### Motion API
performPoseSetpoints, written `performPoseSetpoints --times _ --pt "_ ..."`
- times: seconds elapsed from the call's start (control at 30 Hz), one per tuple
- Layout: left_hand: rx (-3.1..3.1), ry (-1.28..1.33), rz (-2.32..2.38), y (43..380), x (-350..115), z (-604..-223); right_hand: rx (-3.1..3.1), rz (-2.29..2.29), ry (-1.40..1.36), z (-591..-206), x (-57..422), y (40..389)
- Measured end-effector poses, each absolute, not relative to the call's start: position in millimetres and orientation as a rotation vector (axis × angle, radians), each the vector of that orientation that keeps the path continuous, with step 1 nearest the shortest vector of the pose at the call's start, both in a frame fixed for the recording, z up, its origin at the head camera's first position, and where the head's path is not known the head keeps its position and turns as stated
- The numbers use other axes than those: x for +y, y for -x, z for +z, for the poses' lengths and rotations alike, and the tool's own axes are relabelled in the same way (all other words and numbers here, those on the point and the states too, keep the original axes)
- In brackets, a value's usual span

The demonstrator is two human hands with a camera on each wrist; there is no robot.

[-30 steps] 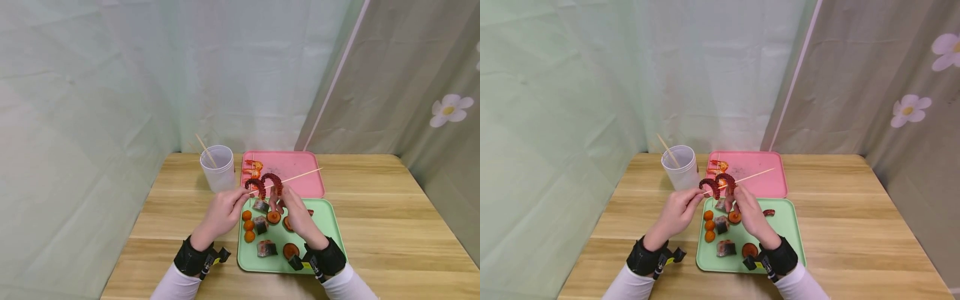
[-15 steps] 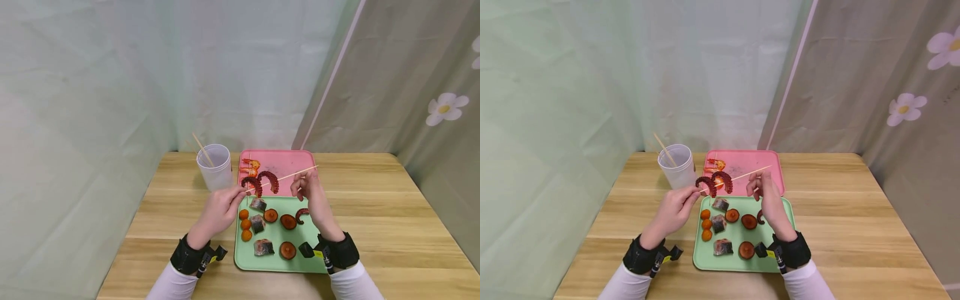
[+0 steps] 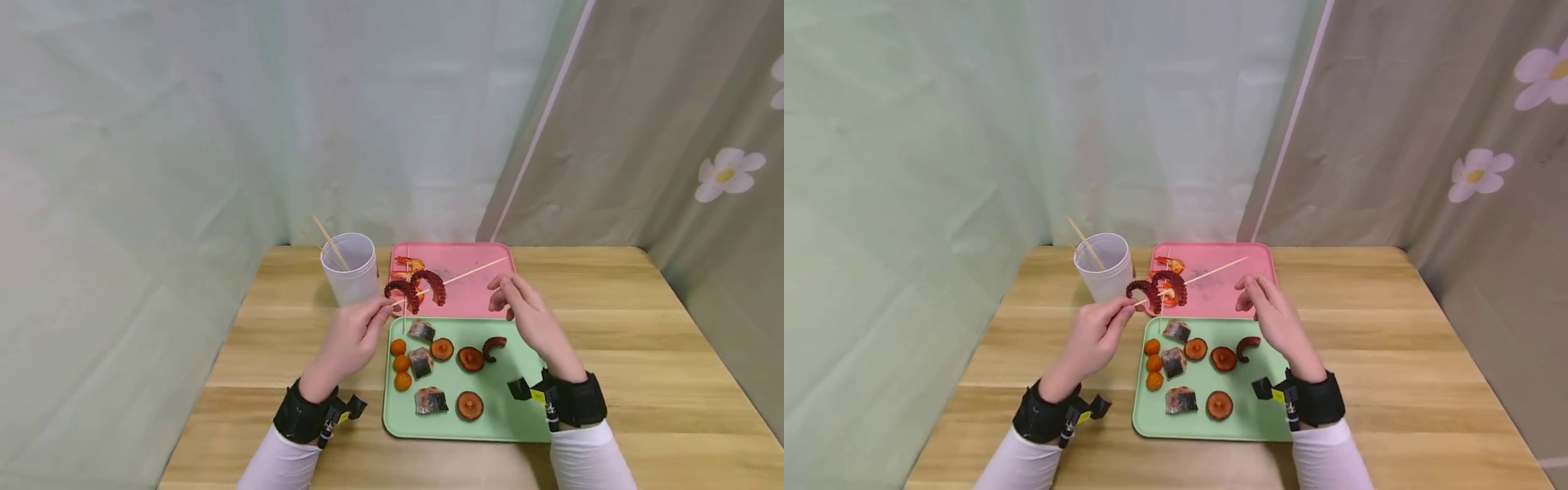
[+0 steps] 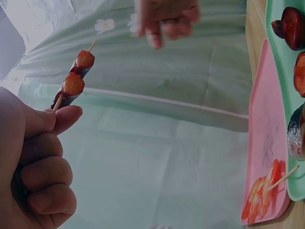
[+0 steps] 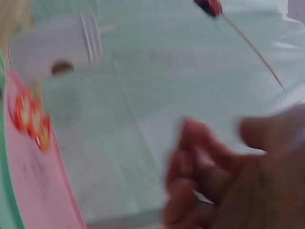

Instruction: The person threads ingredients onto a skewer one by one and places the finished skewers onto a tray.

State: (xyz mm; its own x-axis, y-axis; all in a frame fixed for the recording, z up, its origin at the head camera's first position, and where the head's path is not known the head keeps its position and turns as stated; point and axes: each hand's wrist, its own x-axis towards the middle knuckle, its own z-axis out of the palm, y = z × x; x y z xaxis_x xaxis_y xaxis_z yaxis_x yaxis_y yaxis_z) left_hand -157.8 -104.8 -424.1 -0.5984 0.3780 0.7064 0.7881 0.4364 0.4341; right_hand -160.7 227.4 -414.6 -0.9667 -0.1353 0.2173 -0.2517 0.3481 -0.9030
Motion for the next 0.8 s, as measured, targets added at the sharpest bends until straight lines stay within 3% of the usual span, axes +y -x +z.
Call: performPoseSetpoints --times 0.4,0.8 --pt "-2.176 0.987 -1.035 160 -106 -419 -2.941 1.242 -0.542 -434 269 165" --pt "-2.21 0.977 -1.06 161 -110 -419 -3.109 1.018 -0.664 -465 261 172"
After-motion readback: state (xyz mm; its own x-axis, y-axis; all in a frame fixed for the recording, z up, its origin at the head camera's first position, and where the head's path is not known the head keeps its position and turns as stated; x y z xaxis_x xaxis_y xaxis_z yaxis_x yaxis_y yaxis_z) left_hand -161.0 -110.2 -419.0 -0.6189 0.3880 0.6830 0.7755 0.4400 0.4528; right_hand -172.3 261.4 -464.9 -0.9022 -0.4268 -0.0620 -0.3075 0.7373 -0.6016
